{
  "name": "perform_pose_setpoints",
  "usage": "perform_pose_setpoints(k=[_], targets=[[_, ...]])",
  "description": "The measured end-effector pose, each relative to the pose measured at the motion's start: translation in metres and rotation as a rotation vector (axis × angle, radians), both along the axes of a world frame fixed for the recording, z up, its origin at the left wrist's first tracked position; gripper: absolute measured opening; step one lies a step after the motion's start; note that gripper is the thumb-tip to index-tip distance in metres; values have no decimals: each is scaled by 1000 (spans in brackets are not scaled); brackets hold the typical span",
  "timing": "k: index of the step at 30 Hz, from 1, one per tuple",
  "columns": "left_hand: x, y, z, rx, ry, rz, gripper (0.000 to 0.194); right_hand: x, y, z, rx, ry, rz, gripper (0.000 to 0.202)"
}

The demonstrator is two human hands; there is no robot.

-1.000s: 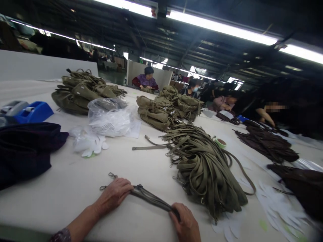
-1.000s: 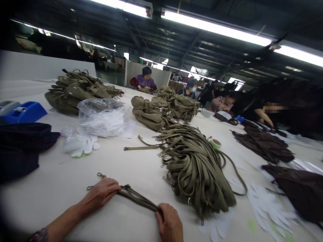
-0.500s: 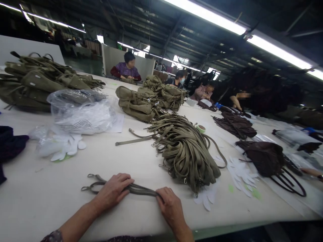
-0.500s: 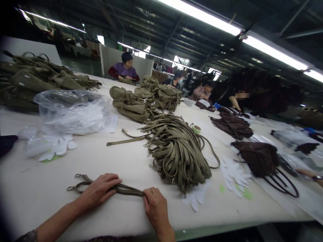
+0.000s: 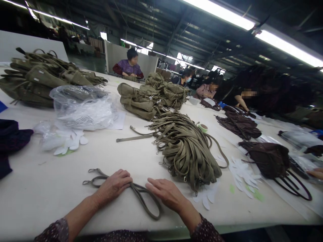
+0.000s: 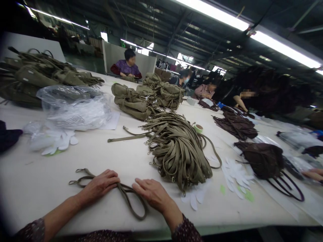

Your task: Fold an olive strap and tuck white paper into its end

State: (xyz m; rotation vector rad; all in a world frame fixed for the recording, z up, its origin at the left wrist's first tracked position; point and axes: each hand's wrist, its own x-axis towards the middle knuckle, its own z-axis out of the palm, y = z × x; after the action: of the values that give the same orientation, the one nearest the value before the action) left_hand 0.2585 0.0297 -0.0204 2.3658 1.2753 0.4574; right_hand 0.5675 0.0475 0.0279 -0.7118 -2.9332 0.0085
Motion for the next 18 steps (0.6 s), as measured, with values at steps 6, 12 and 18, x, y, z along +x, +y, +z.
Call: perform_pose_setpoints(k=[6, 12, 18], targets=[[0, 0, 3, 30, 1, -1, 17, -46, 28, 24, 107, -35, 439, 29], [7, -1, 7, 56, 7, 39, 14, -79, 36, 12, 67, -19, 521, 18], [-27, -3, 9, 63, -11, 100, 46, -97, 20, -7, -22, -38, 211, 16]])
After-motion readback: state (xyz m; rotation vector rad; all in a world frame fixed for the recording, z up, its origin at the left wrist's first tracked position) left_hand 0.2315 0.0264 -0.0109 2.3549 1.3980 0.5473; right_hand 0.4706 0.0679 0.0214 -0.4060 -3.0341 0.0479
